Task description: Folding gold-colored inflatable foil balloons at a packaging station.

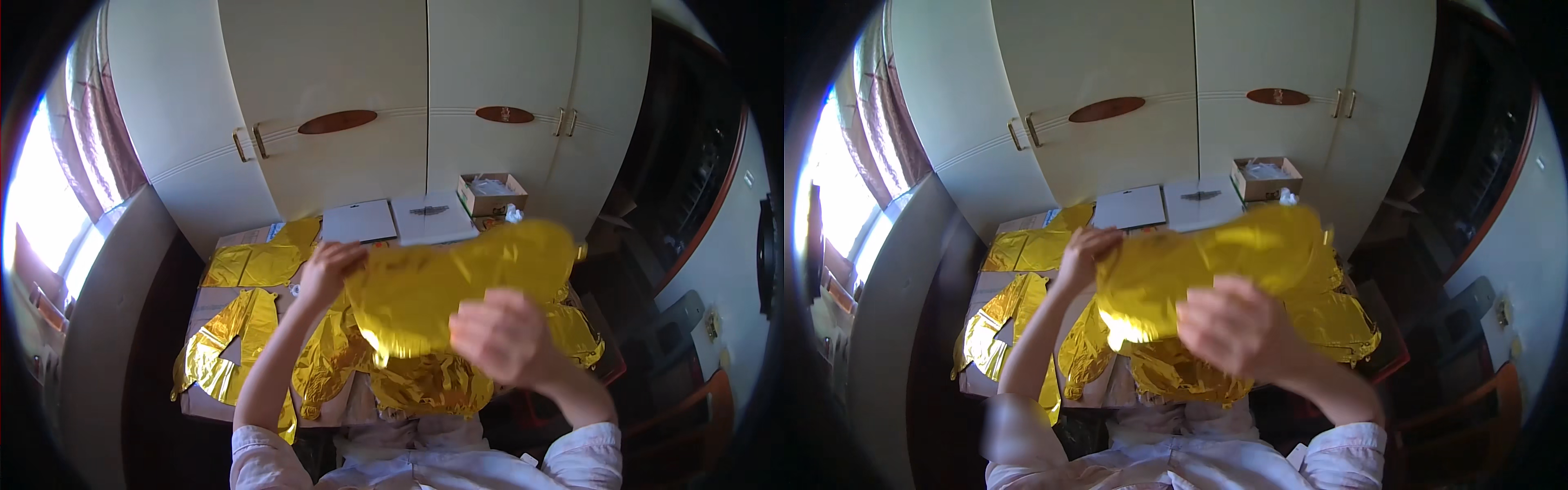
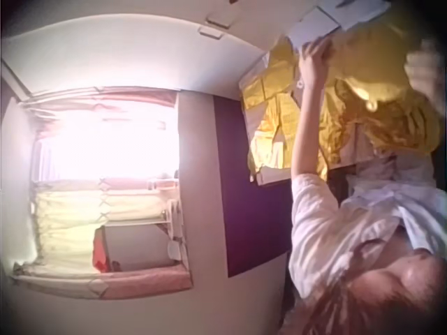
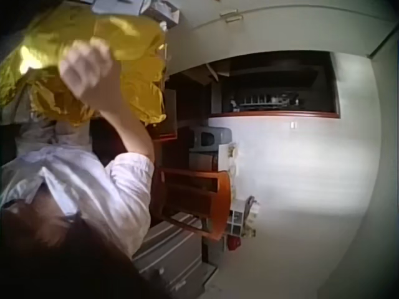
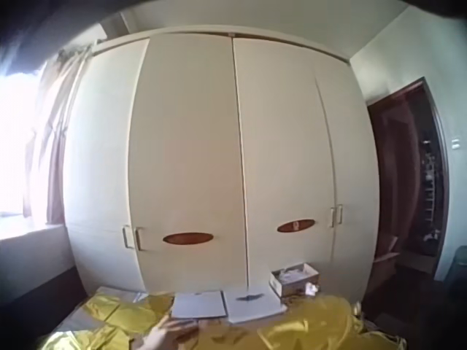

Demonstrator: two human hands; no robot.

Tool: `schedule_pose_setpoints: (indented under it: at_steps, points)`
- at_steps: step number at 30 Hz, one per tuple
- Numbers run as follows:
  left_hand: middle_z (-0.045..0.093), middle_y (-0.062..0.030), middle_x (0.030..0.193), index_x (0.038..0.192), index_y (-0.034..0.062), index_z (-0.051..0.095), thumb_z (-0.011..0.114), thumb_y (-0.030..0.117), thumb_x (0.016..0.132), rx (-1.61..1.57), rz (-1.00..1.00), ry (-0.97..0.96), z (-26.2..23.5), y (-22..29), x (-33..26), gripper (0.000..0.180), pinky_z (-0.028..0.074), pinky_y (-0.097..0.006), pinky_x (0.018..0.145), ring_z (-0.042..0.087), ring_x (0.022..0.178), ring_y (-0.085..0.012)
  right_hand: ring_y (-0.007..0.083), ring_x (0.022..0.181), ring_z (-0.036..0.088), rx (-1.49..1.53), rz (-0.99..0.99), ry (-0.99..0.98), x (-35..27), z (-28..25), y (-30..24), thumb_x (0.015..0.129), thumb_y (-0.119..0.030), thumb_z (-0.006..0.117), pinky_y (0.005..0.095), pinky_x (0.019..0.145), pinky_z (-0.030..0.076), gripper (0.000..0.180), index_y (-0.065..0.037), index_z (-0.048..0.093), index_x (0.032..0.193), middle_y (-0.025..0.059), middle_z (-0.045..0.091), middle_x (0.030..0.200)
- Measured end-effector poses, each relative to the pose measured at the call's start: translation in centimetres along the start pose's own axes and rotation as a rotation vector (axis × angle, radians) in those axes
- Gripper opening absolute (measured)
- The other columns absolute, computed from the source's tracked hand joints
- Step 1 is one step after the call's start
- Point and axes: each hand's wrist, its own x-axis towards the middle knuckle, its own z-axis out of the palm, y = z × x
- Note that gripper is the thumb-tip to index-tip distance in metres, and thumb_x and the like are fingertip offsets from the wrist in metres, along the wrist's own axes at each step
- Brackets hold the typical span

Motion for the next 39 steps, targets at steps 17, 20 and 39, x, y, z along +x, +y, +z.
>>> schedule_pose_setpoints:
  at_steps: [17, 20, 39]
  points:
    - [0.052, -0.0066, 0.142, 0.134, 0.0228, 0.057, 0.054, -0.001, 0.078, 0.152, 0.079, -0.598, 8.4, -1.7, -7.9, 0.061, 0.034, -0.049, 0.111, 0.039, 0.137, -0.0375, 0.0147, 0.109, 0.062, 0.228, 0.276, -0.313, -15.6, 9.5, -10.9, 0.086, -0.016, 0.063, 0.0393, 0.098, 0.046, 0.011, -0.014, 0.068, 0.095, -0.0008, 0.068, 0.107]
    - [0.052, -0.0068, 0.142, 0.135, 0.0231, 0.056, 0.055, 0.001, 0.079, 0.168, 0.073, -0.579, 8.6, -1.6, -7.4, 0.059, 0.033, -0.05, 0.111, 0.04, 0.137, -0.0371, 0.0151, 0.109, 0.062, 0.241, 0.298, -0.337, -15.7, 9.9, -11.0, 0.086, -0.018, 0.063, 0.0409, 0.1, 0.045, 0.011, -0.014, 0.068, 0.095, 0.0001, 0.068, 0.107]
    - [0.037, -0.0219, 0.149, 0.143, 0.0008, 0.039, 0.057, 0.049, 0.091, 0.126, -0.142, -0.636, 3.4, -0.8, -12.4, 0.073, 0.026, -0.05, 0.115, 0.032, 0.14, -0.0394, 0.0204, 0.106, 0.063, 0.267, 0.352, -0.428, -15.1, 8.6, -10.9, 0.081, -0.021, 0.068, 0.0399, 0.095, 0.048, 0.022, -0.01, 0.067, 0.099, 0.0038, 0.066, 0.108]
